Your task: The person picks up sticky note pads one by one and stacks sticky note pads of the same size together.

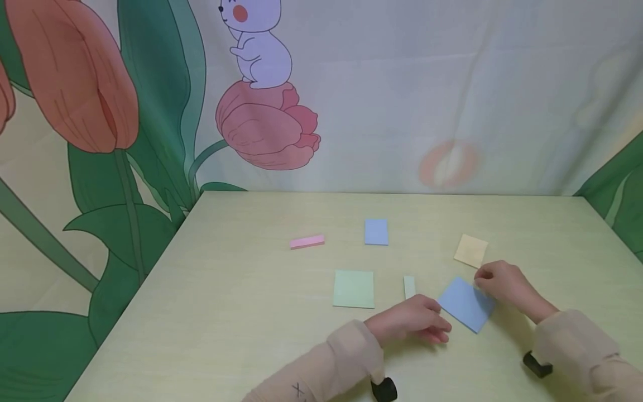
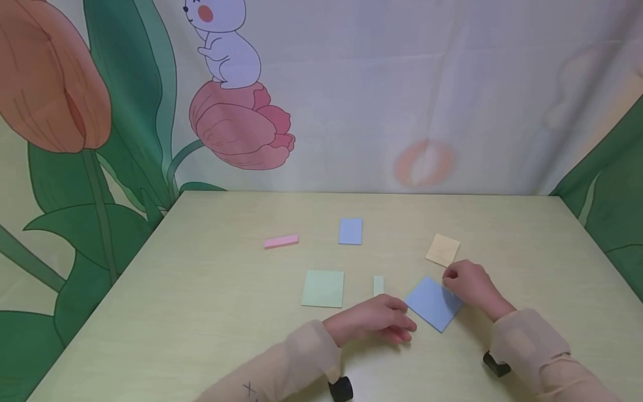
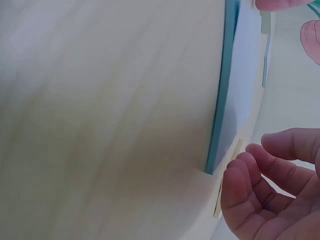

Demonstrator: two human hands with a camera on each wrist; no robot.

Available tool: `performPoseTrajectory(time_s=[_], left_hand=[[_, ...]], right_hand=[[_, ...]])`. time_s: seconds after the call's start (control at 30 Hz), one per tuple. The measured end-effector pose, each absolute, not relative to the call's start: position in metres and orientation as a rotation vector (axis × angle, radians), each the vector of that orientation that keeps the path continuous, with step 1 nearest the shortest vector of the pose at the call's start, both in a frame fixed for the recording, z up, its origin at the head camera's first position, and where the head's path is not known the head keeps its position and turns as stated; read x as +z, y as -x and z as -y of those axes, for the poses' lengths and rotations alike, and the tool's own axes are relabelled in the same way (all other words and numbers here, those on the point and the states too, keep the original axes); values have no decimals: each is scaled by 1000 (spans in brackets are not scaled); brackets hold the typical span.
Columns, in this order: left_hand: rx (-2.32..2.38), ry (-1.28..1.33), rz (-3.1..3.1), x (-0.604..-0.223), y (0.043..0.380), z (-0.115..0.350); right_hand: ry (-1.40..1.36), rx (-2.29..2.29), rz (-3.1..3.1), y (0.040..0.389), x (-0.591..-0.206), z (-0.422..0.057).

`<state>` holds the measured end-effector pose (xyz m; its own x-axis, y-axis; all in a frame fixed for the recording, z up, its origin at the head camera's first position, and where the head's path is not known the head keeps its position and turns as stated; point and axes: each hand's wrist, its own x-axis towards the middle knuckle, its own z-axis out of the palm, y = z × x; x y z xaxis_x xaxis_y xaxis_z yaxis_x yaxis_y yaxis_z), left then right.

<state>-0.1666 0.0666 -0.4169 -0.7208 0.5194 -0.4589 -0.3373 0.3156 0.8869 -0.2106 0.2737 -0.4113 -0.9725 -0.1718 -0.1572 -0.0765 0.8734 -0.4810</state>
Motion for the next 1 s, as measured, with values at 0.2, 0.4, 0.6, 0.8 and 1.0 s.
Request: performPoseTrajectory(time_s=[0.2, 0.4, 0.6, 0.8, 1.0], left_hand=[[1593, -33, -1723, -420, 169, -70], [1658, 36, -1647, -424, 172, -72], [1695, 48, -1640, -426, 173, -73], [1737, 38, -1650, -426, 173, -72], [1782, 28, -1655, -428, 173, -74]], right_hand=[[119, -688, -2819, 212, -414, -270], [99, -669, -2804, 212, -415, -269], [123, -652, -2818, 212, -417, -270], [145, -648, -2832, 213, -419, -271], [116, -634, -2828, 212, -419, -271]])
